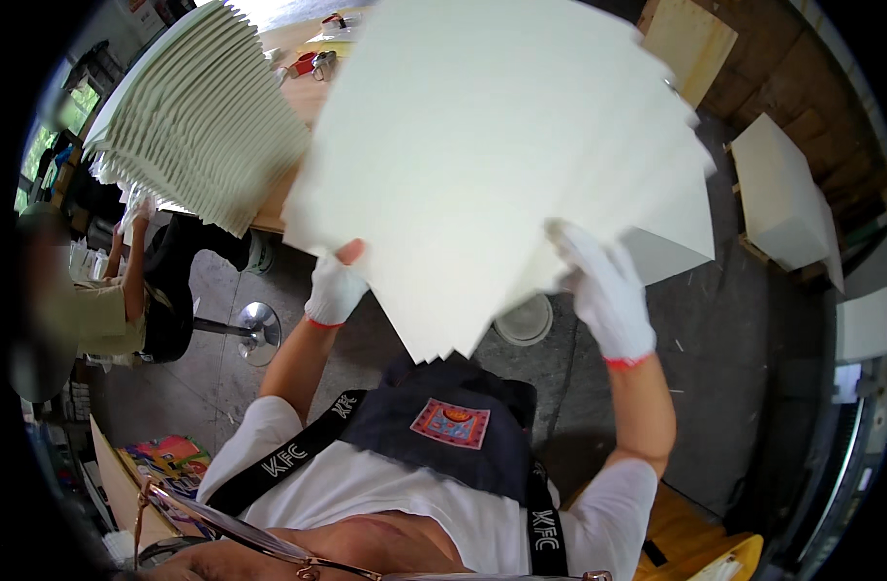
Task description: The person repeatedly picks up small stacks of white paper sheets from a table and places them onto a larger, growing stack. The person wears white gloves and handles the sheets carefully to maintain alignment.
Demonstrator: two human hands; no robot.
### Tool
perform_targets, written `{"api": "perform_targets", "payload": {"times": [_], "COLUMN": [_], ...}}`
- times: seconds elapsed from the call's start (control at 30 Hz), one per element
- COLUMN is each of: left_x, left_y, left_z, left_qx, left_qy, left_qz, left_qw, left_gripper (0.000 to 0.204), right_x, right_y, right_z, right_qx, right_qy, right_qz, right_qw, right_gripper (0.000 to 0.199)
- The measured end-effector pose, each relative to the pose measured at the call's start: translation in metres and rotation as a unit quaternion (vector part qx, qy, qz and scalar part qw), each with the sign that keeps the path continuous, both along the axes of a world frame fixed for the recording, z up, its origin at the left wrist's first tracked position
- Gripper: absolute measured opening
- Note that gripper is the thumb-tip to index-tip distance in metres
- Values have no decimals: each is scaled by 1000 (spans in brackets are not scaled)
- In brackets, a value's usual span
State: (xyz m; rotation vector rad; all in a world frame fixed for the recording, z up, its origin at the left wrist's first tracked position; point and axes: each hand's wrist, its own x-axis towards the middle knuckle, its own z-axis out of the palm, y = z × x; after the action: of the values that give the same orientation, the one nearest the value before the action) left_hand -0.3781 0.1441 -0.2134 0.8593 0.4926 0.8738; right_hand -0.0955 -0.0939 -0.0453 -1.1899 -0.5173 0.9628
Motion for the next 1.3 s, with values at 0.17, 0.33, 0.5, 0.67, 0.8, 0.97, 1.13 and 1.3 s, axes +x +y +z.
{"api": "perform_targets", "payload": {"times": [0.17,0.33,0.5,0.67,0.8,0.97,1.13,1.3], "left_x": [-24,-26,-40,-41,-30,-30,-54,-48], "left_y": [47,119,169,168,160,168,177,117], "left_z": [14,-37,-171,-202,-187,-203,-203,-117], "left_qx": [40,-52,-150,-224,-185,-221,-296,-336], "left_qy": [-76,-18,135,43,43,81,34,-40], "left_qz": [72,154,167,109,107,136,104,170], "left_qw": [994,987,965,968,976,962,949,926], "left_gripper": [33,30,25,28,31,33,35,35], "right_x": [-106,-119,-122,-119,-126,-128,-122,-100], "right_y": [131,219,275,278,279,283,276,164], "right_z": [-45,-111,-238,-292,-313,-311,-307,-278], "right_qx": [11,-116,-157,-223,-117,-112,-141,-114], "right_qy": [-283,-165,-103,-44,38,72,116,18], "right_qz": [42,88,29,82,13,-2,29,210], "right_qw": [958,975,982,970,992,991,983,971], "right_gripper": [60,98,103,82,70,71,53,28]}}
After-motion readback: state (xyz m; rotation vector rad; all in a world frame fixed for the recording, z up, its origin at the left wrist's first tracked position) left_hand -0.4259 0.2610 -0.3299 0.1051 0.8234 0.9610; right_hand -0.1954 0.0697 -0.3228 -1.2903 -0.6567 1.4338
